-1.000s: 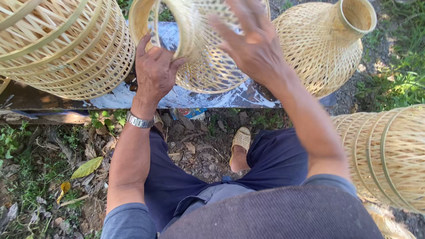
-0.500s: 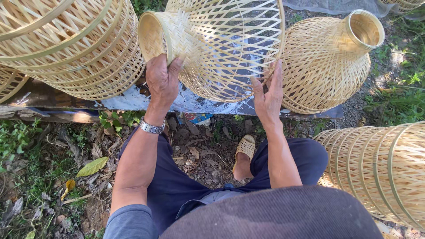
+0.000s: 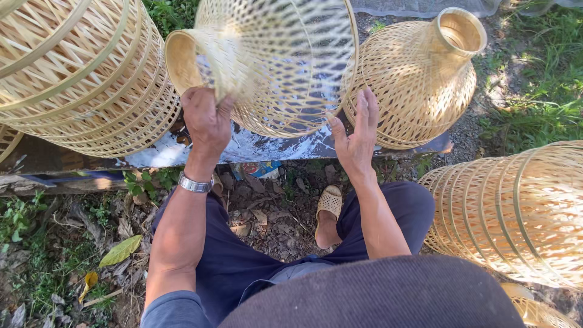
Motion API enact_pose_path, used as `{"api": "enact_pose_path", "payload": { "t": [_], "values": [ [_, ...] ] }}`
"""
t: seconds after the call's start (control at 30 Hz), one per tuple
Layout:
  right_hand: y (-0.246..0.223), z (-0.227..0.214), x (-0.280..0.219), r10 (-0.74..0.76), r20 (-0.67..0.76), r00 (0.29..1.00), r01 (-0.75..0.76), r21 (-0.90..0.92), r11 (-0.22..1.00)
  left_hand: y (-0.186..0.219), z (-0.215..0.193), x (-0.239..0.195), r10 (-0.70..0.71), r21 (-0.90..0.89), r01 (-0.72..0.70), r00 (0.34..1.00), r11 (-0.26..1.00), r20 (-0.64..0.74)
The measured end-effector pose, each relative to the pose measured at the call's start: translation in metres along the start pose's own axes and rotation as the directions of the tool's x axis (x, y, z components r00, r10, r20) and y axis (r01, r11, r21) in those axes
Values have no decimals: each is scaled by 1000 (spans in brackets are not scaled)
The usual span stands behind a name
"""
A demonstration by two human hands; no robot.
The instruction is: The person assembles and stacks woven bamboo baskets by hand, placing one basket inside another and moving stacks of baskets to different positions on the ground.
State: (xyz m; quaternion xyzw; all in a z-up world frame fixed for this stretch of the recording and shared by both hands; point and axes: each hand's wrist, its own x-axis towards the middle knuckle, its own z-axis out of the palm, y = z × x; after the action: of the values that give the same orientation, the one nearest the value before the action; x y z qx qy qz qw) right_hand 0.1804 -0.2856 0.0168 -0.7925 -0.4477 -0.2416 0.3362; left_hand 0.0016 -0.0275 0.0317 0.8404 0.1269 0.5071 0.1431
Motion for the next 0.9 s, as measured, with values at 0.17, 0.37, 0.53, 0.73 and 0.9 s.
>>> {"api": "enact_pose_path", "payload": {
  "t": [0.17, 0.37, 0.53, 0.73, 0.9],
  "values": [
    [-41, -20, 5, 11, 173, 985, -79, 394, 916, 39, -13, 10, 326, 221, -395, 899, 892, 293],
    [-74, -26, 34, 52, 246, 968, -145, 379, 914, 70, -10, 11, 474, 256, -632, 742, 732, 474],
    [-75, -8, 40, 49, 9, 999, -49, 229, 972, 72, -6, -2, 475, 250, -643, 728, 724, 495],
    [-43, 3, 50, 18, -83, 996, -6, 135, 991, 61, 4, -39, 618, 385, -640, 761, 665, 197],
    [35, -47, 94, -170, -203, 964, 172, -8, 985, 30, 2, -52, 494, 225, -461, 861, 858, -120]
  ]
}}
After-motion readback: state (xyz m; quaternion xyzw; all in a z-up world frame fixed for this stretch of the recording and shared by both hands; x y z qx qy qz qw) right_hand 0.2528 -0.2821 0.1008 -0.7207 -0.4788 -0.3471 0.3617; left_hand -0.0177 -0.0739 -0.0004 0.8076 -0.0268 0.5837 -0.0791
